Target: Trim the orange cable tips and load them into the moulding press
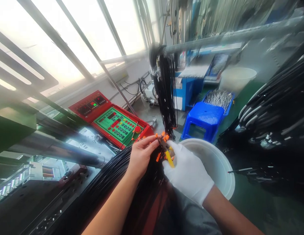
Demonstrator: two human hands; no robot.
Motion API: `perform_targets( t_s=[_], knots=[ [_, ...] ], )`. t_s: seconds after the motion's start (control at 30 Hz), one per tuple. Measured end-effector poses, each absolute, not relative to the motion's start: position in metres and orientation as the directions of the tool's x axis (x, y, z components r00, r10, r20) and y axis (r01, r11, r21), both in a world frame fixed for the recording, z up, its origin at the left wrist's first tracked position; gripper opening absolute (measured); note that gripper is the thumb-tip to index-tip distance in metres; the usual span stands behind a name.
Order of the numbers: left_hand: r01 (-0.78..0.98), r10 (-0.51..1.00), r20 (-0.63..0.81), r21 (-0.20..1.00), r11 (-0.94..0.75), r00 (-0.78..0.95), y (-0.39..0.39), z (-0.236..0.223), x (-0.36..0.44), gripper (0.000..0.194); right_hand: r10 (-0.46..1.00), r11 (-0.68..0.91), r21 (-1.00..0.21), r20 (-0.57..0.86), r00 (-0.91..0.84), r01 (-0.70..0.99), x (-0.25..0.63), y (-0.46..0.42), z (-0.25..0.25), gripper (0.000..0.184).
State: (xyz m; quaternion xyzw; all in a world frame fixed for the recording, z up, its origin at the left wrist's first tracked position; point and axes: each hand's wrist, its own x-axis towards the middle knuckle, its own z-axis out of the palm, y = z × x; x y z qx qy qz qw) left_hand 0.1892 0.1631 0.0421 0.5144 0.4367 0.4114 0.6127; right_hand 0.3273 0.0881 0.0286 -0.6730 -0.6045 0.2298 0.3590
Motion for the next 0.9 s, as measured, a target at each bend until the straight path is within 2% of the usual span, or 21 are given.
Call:
perform_targets(
  t_s=[0.23, 0.33, 0.43, 0.57, 0.67, 0.8, 0.9],
  knots=[
    [-0.003, 0.964, -0.095, 0.995, 0.099, 0.249, 0.162, 0.043, 0.191, 0.027, 0.972, -0.007, -0.662, 0.17, 0.159, 0.75, 0.328, 0.09, 0.03, 0.058],
    [0.016, 0.966, -0.096, 0.995, 0.095, 0.241, 0.162, 0.042, 0.191, 0.028, 0.971, -0.011, -0.67, 0.169, 0.167, 0.742, 0.327, 0.09, 0.029, 0.058],
    [0.019, 0.968, -0.098, 0.995, 0.096, 0.23, 0.162, 0.042, 0.191, 0.028, 0.979, -0.01, -0.765, 0.123, 0.161, 0.644, 0.327, 0.09, 0.027, 0.056],
    [0.031, 0.968, -0.096, 0.995, 0.092, 0.234, 0.162, 0.042, 0.191, 0.027, 0.99, -0.013, -0.932, 0.038, 0.134, 0.362, 0.327, 0.094, 0.026, 0.045],
    [0.024, 0.955, -0.122, 0.992, 0.12, 0.272, 0.162, 0.041, 0.19, 0.029, 0.989, -0.019, -0.983, 0.008, 0.145, 0.183, 0.329, 0.096, 0.031, 0.038],
    [-0.052, 0.945, -0.157, 0.983, 0.179, 0.287, 0.163, 0.04, 0.189, 0.03, 0.939, -0.048, -0.991, -0.001, 0.345, 0.126, 0.338, 0.092, 0.037, 0.039],
    [-0.092, 0.939, -0.181, 0.972, 0.217, 0.292, 0.166, 0.041, 0.187, 0.031, 0.858, -0.074, -0.99, -0.004, 0.514, 0.117, 0.356, 0.088, 0.023, 0.043]
  ],
)
